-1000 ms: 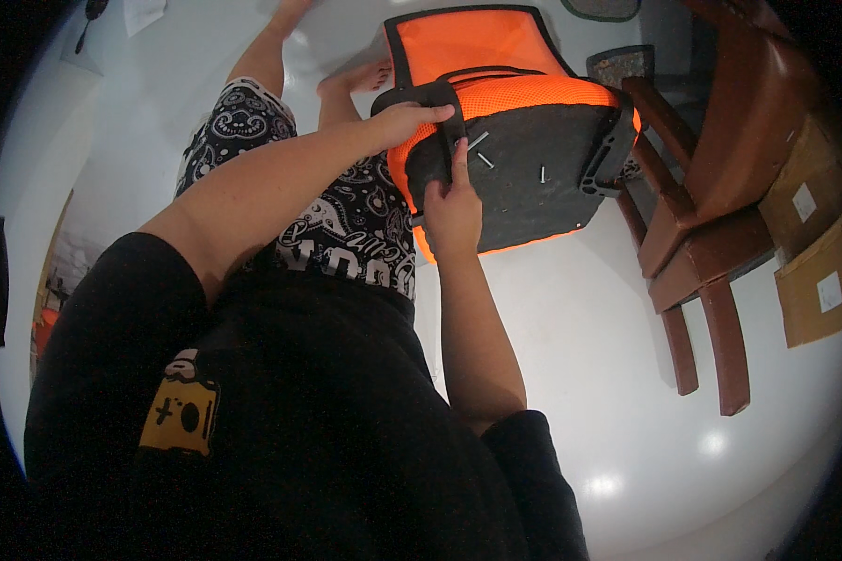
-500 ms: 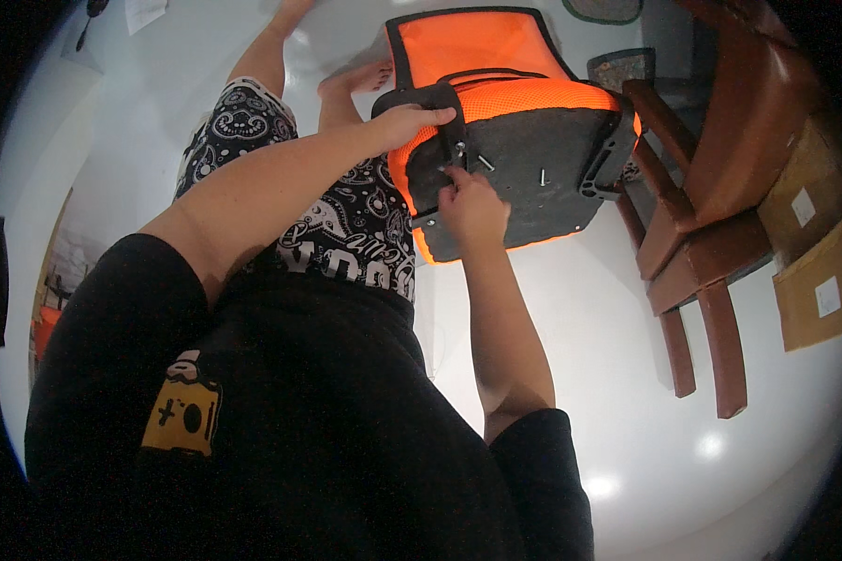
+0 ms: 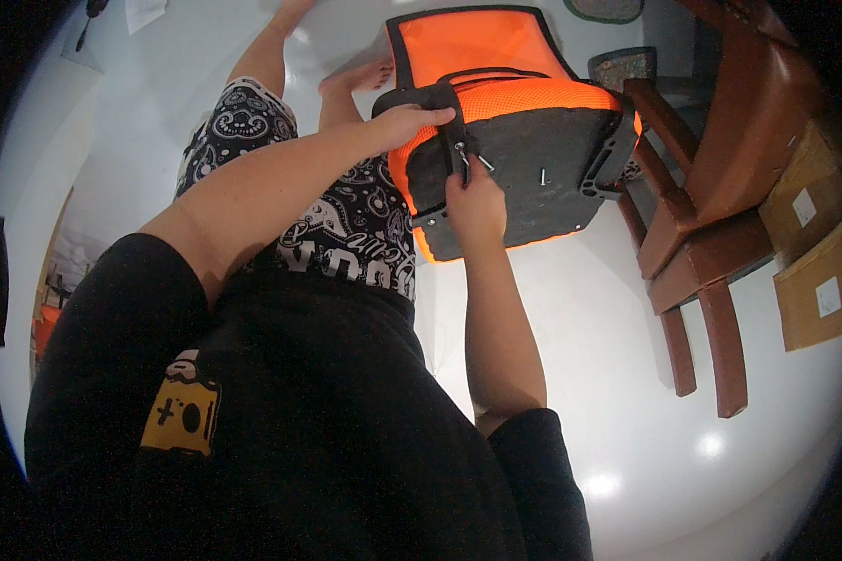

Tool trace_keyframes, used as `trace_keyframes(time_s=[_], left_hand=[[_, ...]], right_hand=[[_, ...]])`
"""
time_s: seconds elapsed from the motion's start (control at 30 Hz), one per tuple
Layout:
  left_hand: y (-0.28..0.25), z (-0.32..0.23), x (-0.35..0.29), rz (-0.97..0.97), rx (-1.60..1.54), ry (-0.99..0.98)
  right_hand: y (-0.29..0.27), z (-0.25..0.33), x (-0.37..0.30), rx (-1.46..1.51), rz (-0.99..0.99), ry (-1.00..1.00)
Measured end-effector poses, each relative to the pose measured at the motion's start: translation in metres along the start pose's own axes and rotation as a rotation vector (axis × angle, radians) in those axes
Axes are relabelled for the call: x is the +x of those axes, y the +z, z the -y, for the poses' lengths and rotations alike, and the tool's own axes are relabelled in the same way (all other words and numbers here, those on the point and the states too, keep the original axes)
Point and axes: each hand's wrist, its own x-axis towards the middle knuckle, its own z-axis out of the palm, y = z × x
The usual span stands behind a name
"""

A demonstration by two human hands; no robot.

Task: The person assembles an office chair by attaching the orange mesh seat cover to the black plastic frame using screws. They insert and tighten multiple screws at various points around the seat perimeter.

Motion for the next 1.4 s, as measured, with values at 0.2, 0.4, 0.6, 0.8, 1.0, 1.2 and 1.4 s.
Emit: trace_keyframes(time_s=[0.2,0.4,0.6,0.8,1.0,1.2,1.4], left_hand=[[0.004,-0.01,-0.012,-0.011,0.062,0.012],[0.006,-0.013,-0.009,-0.03,0.279,-0.023],[0.0,-0.008,-0.004,0.02,0.133,0.0],[0.0,-0.006,-0.002,-0.03,-0.28,-0.019],[0.003,-0.009,-0.002,-0.045,-0.298,0.012],[0.005,-0.003,0.004,-0.055,-0.369,0.009],[0.002,0.003,0.008,-0.025,-0.422,-0.011]], right_hand=[[-0.005,0.001,0.005,-0.241,-0.146,-0.077],[0.037,0.007,0.017,0.299,-0.1,0.159],[0.035,0.026,0.031,1.771,0.241,0.696],[0.003,0.024,0.014,0.833,0.175,0.248],[-0.026,0.028,0.021,-0.273,-0.149,-0.145],[0.017,-0.006,0.052,0.185,-0.149,0.13],[0.024,-0.014,0.034,1.497,0.281,0.757]])
